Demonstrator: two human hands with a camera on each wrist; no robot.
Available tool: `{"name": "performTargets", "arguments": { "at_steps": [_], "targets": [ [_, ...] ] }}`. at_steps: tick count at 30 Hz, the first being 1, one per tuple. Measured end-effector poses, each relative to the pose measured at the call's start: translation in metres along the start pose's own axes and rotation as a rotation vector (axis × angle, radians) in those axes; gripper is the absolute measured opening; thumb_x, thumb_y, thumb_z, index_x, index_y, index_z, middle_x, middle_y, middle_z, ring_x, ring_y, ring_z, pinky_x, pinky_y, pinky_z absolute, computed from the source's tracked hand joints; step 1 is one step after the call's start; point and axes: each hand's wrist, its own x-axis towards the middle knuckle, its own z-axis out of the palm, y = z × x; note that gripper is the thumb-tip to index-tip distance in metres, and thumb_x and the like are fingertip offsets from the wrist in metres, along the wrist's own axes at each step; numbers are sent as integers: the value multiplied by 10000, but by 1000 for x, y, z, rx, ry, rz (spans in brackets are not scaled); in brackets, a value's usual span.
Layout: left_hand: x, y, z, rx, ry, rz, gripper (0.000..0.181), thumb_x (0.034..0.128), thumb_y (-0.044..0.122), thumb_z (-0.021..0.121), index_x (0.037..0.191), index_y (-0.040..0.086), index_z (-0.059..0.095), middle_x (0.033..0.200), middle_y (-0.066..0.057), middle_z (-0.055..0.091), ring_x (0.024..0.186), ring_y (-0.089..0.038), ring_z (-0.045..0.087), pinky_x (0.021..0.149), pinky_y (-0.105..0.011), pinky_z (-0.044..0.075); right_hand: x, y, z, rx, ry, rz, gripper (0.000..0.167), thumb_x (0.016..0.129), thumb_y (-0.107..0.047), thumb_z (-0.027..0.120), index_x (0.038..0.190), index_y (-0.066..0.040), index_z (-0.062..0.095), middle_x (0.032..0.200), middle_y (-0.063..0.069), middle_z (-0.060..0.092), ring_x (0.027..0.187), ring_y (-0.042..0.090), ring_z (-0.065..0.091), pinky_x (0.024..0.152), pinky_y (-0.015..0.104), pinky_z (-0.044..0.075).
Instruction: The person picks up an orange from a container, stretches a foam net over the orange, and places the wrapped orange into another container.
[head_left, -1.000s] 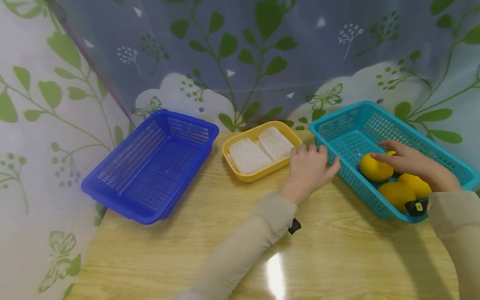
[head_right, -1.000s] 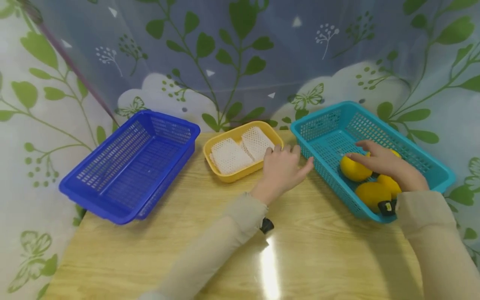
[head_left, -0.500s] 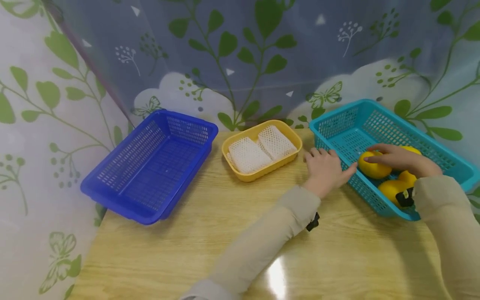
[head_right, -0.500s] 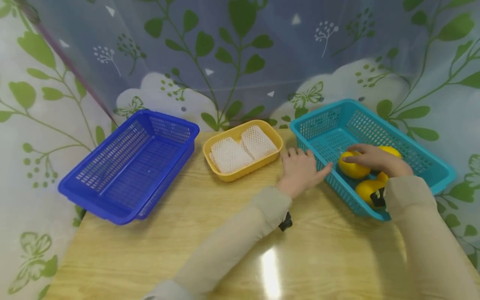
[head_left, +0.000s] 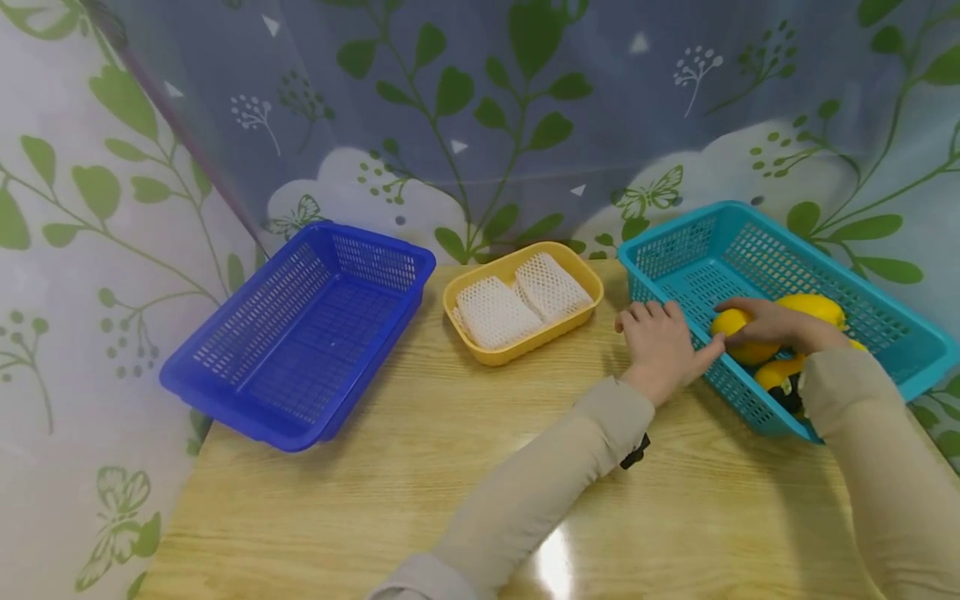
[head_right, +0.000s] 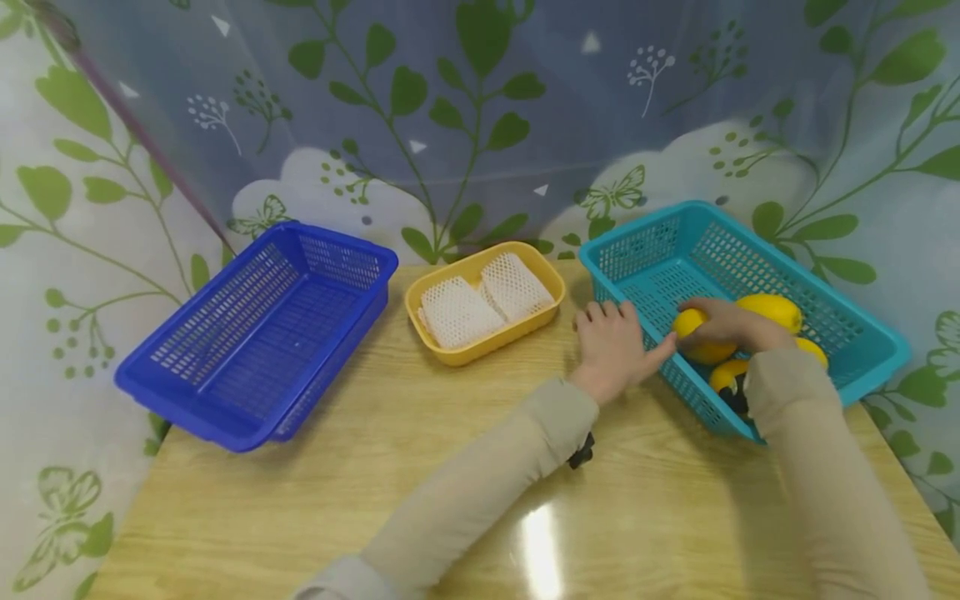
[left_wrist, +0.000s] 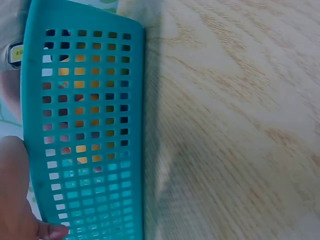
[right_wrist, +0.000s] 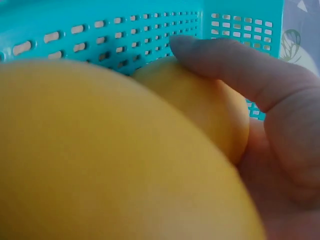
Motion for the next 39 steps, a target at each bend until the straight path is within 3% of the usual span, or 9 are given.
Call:
{"name": "performTargets", "arguments": {
  "at_steps": [4, 7, 15, 24, 27, 34, 38, 39],
  "targets": [
    [-1, -1, 2, 9, 46, -5, 772, 873, 818, 80, 1106, 246, 542, 988, 3, 570, 951, -228, 544, 775, -395, 440, 1, -1, 2, -10, 42, 7, 709, 911, -258, 681, 1434, 88, 348, 1312, 389, 409, 1017, 438, 479, 771, 492, 464],
    [-1, -2, 2, 11, 56, -4, 768, 873, 820, 92, 1122, 253, 547, 980, 4, 564, 937, -227, 543, 771, -397, 438, 0, -3, 3, -8, 56, 20, 731, 900, -291, 698, 1432, 79, 358, 1266, 366, 445, 961, 392, 499, 732, 435, 472],
    [2, -5, -6, 45, 5, 16, 847, 835, 868, 103, 1274, 303, 556, 1186, 6, 603, 1017, -228, 533, 805, -402, 434, -1, -4, 3, -28, 65, 24, 708, 884, -272, 704, 1416, 70, 385, 1231, 349, 466, 914, 364, 512, 692, 417, 477],
    [3, -10, -12, 28, -15, 37, 829, 846, 850, 61, 1262, 329, 553, 1216, 1, 608, 1008, -228, 539, 804, -400, 426, -7, -5, 2, -71, 95, -9, 685, 876, -251, 712, 1396, 85, 417, 1243, 358, 485, 906, 360, 511, 693, 426, 469],
    [4, -14, -16, 5, -8, 38, 825, 857, 834, 44, 1217, 324, 584, 1175, 3, 614, 972, -225, 526, 787, -394, 407, -11, -8, -1, -82, 102, 2, 695, 872, -256, 709, 1401, 80, 410, 1173, 322, 527, 863, 335, 517, 668, 411, 468],
    [3, -32, -39, -155, -17, 43, 840, 880, 805, 44, 1204, 291, 625, 1178, -9, 612, 1051, -230, 524, 871, -408, 388, -22, -21, -11, -93, 121, -1, 719, 857, -287, 734, 1392, 69, 411, 1093, 257, 561, 832, 316, 536, 646, 407, 471],
    [-1, -47, -54, -315, -78, 99, 779, 927, 761, 113, 1329, 277, 572, 1298, 1, 581, 1188, -243, 511, 987, -435, 381, -29, -28, -18, -121, 147, 1, 724, 854, -301, 745, 1395, 48, 414, 1121, 276, 554, 837, 323, 542, 642, 411, 468],
    [-3, -51, -57, -376, -102, 123, 729, 948, 735, 149, 1315, 272, 576, 1261, 11, 597, 1152, -230, 537, 964, -425, 405, -31, -30, -20, -131, 157, 2, 727, 853, -305, 748, 1396, 45, 415, 1122, 283, 553, 834, 326, 542, 641, 411, 466]
  ]
}}
